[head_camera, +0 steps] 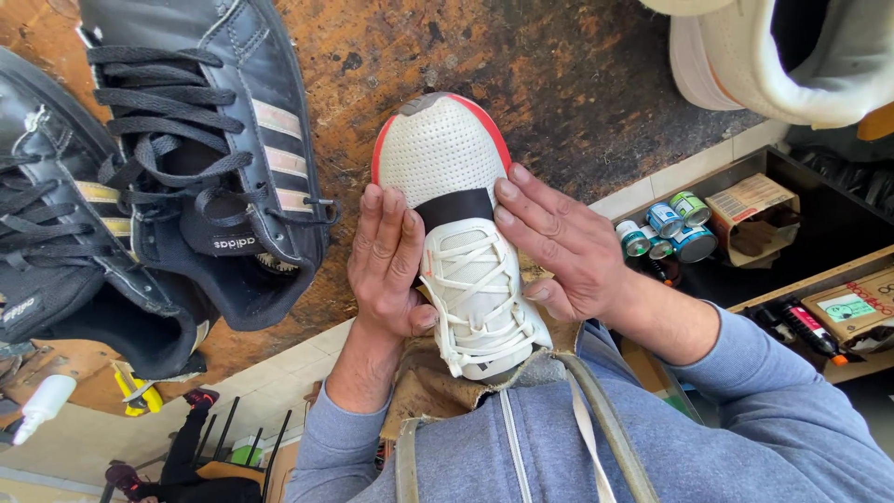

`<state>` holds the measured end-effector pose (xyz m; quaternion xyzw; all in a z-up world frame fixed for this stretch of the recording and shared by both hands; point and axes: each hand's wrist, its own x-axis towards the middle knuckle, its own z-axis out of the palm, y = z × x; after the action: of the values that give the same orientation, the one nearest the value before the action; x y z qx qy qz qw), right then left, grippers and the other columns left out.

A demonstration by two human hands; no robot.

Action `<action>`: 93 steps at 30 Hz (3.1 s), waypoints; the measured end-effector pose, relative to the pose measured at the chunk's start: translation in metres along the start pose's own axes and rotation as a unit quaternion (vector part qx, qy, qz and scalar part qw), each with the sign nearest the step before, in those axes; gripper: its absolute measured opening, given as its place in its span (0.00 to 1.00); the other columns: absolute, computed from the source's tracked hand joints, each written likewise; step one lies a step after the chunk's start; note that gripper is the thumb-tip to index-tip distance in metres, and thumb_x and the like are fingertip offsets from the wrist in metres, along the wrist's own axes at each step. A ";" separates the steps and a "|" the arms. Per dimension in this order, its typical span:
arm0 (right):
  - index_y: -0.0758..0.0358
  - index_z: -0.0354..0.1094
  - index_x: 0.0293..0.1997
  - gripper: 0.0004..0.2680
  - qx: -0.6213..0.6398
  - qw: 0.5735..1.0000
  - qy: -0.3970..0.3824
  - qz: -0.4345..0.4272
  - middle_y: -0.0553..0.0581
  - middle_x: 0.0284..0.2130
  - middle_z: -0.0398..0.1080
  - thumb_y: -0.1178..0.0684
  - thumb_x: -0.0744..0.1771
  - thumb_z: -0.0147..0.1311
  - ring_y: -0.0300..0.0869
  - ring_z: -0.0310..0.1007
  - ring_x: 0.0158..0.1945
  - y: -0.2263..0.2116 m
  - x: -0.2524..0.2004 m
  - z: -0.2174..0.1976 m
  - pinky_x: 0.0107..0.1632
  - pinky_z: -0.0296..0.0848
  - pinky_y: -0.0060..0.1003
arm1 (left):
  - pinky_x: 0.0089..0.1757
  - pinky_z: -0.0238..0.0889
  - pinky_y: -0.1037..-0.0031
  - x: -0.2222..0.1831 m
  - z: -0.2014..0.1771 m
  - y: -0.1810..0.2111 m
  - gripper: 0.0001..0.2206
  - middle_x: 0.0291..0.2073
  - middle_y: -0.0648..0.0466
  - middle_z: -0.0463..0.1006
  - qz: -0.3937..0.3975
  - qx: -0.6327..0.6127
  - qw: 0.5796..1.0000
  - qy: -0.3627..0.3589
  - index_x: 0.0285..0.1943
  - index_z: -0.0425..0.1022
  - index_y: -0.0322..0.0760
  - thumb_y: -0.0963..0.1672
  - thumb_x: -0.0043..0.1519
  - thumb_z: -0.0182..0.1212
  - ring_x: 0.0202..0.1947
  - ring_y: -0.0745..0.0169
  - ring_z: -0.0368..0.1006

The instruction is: Applying a black reinforcement strip to a sneaker using adhesive and a brush, followed by manual smoothing to ensure a secure bond.

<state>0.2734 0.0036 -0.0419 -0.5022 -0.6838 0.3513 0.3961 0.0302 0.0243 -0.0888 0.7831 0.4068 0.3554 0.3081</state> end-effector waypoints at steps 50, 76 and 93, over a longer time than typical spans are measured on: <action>0.70 0.62 0.70 0.31 -0.018 0.991 -0.051 -0.119 0.71 0.70 0.58 0.28 0.72 0.28 0.62 0.51 0.75 0.024 0.022 0.003 0.75 0.46 0.64 | 0.73 0.41 0.53 0.012 -0.016 0.004 0.41 0.75 0.46 0.59 0.019 0.043 0.999 -0.019 0.76 0.61 0.38 0.65 0.67 0.22 0.76 0.44 0.52; 0.67 0.42 0.78 0.31 0.165 0.970 -0.115 0.135 0.73 0.76 0.42 0.46 0.67 0.55 0.65 0.42 0.76 -0.102 -0.078 -0.015 0.71 0.49 0.64 | 0.64 0.56 0.45 -0.049 -0.052 0.127 0.43 0.79 0.38 0.47 -0.208 -0.139 0.964 -0.091 0.81 0.49 0.33 0.60 0.62 0.55 0.73 0.31 0.52; 0.64 0.41 0.79 0.38 0.135 0.978 0.055 0.151 0.70 0.76 0.44 0.39 0.64 0.62 0.64 0.49 0.74 -0.122 -0.078 -0.059 0.70 0.55 0.60 | 0.64 0.57 0.51 -0.017 -0.048 0.159 0.35 0.77 0.25 0.39 -0.207 -0.287 0.931 -0.086 0.77 0.53 0.23 0.47 0.65 0.64 0.70 0.23 0.50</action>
<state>0.2909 -0.0971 0.0761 -0.5600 -0.5236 0.4682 0.4394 0.0504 -0.0571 0.0555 0.5871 0.4125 0.3170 0.6202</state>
